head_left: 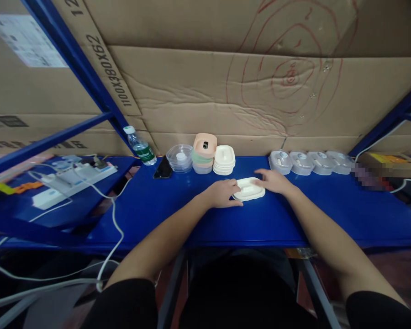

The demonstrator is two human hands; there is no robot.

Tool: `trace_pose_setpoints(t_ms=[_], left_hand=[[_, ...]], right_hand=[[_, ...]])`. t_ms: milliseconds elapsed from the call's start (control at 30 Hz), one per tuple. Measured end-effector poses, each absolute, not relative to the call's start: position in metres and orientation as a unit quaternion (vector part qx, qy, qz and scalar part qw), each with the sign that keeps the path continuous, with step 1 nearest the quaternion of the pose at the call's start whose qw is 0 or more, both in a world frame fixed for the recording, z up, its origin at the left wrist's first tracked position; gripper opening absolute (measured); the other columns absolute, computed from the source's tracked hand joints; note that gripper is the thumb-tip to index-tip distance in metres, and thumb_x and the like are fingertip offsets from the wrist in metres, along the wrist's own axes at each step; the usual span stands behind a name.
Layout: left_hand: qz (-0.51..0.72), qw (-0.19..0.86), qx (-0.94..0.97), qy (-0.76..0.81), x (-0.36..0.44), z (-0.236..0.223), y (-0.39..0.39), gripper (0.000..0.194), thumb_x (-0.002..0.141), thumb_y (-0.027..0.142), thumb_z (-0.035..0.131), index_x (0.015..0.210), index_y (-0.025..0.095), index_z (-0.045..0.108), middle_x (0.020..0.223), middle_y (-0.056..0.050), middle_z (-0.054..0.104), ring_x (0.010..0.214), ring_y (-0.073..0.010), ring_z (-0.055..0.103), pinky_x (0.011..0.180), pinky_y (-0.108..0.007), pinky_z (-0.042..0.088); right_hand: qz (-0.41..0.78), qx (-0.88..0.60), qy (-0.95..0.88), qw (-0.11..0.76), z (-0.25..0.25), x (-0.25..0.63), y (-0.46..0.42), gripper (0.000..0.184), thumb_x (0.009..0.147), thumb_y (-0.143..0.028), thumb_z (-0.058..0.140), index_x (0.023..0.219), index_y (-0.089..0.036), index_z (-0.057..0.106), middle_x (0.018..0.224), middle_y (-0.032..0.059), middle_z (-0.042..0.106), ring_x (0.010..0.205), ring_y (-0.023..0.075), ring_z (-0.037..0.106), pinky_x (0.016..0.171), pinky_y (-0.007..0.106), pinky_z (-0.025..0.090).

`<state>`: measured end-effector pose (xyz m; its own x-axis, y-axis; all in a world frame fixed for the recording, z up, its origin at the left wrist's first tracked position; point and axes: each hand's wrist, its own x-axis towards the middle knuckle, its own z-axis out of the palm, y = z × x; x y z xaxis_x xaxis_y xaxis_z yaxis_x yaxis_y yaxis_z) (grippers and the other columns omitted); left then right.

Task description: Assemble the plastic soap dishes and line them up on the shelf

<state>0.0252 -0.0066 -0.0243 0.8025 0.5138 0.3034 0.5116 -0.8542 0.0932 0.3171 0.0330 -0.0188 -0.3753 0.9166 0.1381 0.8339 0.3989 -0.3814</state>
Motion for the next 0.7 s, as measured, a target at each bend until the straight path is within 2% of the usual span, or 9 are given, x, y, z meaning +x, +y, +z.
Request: trace_pose_setpoints(t_ms=[100,300,400,567,700], left_hand=[[0.137,0.013,0.943,0.304,0.028,-0.029,-0.005,0.053,0.096,0.065,0.057,0.117,0.019,0.072,0.114,-0.01,0.068,0.099,-0.0235,0.068,0.084,-0.033,0.053],[0.178,0.036,0.932,0.314,0.016,-0.029,-0.002,0.041,0.1,0.056,0.057,0.111,0.019,0.073,0.115,-0.007,0.07,0.101,-0.0201,0.07,0.088,-0.031,0.054],[0.24,-0.005,0.904,0.355,0.009,-0.023,0.002,0.038,0.099,0.051,0.059,0.113,0.02,0.074,0.126,-0.009,0.068,0.107,-0.0221,0.07,0.088,-0.033,0.057],[0.393,-0.12,0.756,0.509,-0.009,-0.01,0.02,0.036,0.101,0.042,0.056,0.123,0.019,0.072,0.137,-0.016,0.063,0.12,-0.0291,0.066,0.09,-0.039,0.058],[0.417,-0.124,0.704,0.561,-0.022,-0.009,0.032,0.038,0.101,0.04,0.057,0.133,0.021,0.066,0.147,-0.017,0.055,0.125,-0.0307,0.063,0.087,-0.038,0.059]], right_hand=[[0.132,-0.511,-0.845,0.092,-0.022,0.319,0.034,0.058,0.095,-0.058,0.062,0.135,-0.017,0.069,0.101,0.0119,0.079,0.092,0.0281,0.074,0.077,0.035,0.053],[0.14,-0.514,-0.841,0.093,-0.025,0.321,0.037,0.064,0.096,-0.065,0.056,0.137,-0.017,0.067,0.107,0.0128,0.079,0.093,0.0278,0.074,0.076,0.034,0.052],[0.15,-0.512,-0.839,0.102,-0.025,0.322,0.038,0.064,0.097,-0.068,0.053,0.134,-0.018,0.069,0.105,0.0126,0.079,0.09,0.0271,0.073,0.074,0.035,0.052],[0.158,-0.505,-0.841,0.115,-0.026,0.324,0.04,0.064,0.095,-0.068,0.056,0.132,-0.019,0.07,0.101,0.0119,0.079,0.087,0.0274,0.073,0.074,0.036,0.052],[0.161,-0.502,-0.842,0.117,-0.026,0.324,0.04,0.061,0.095,-0.065,0.058,0.132,-0.018,0.071,0.099,0.0121,0.079,0.086,0.0274,0.073,0.074,0.036,0.053]])
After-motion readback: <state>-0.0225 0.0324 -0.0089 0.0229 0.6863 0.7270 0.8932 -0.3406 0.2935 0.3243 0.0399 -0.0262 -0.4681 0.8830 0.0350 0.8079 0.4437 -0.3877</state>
